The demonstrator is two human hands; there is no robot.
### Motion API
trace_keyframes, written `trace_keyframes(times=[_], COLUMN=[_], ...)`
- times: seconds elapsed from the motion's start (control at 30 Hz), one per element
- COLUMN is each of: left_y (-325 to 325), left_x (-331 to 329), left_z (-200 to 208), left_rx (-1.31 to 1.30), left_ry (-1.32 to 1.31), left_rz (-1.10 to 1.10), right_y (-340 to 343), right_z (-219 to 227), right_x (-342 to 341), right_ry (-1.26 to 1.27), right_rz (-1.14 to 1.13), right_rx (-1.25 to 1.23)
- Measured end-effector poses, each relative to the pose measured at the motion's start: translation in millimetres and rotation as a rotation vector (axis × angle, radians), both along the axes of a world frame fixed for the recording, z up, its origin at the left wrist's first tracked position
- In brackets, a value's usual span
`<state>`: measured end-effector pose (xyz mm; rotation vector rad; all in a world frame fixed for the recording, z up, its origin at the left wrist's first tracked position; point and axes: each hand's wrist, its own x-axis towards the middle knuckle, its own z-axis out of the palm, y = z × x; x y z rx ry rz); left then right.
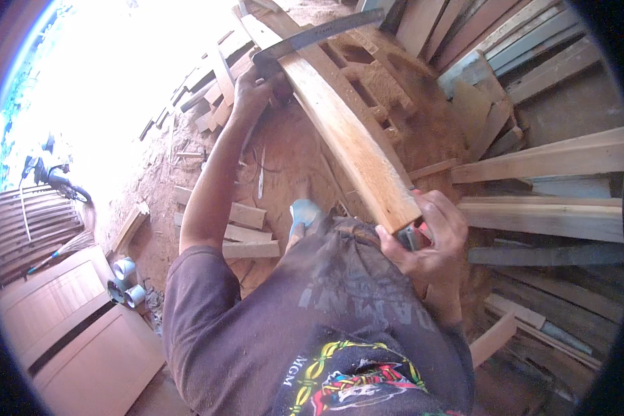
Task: The person sands a wooden plank using a handheld electric sander. They repeatedly flip the plank and move the sander along its length to smooth the surface. The person also uses a metal square to check the plank's edges and corners during the process.
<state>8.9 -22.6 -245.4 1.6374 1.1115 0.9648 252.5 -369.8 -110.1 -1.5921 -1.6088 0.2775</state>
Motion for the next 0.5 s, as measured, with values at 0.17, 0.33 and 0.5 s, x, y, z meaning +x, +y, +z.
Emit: trace_keyframes(times=[0.17,0.33,0.5], left_y=[-16.9,48.2,158.8], left_x=[12.6,-3.2,-18.0], left_z=[25.0,11.0,-18.6], left_rx=[-0.106,-0.063,-0.032], left_ry=[-0.114,-0.063,0.035], left_rz=[0.047,0.015,0.045], right_y=[12.1,33.8,49.4], right_z=[34.7,54.7,76.4], right_x=[1.2,2.1,-6.0], right_ry=[-0.027,0.01,0.038], right_rz=[0.044,0.026,-0.11], right_rx=[-0.041,-0.046,0.042])
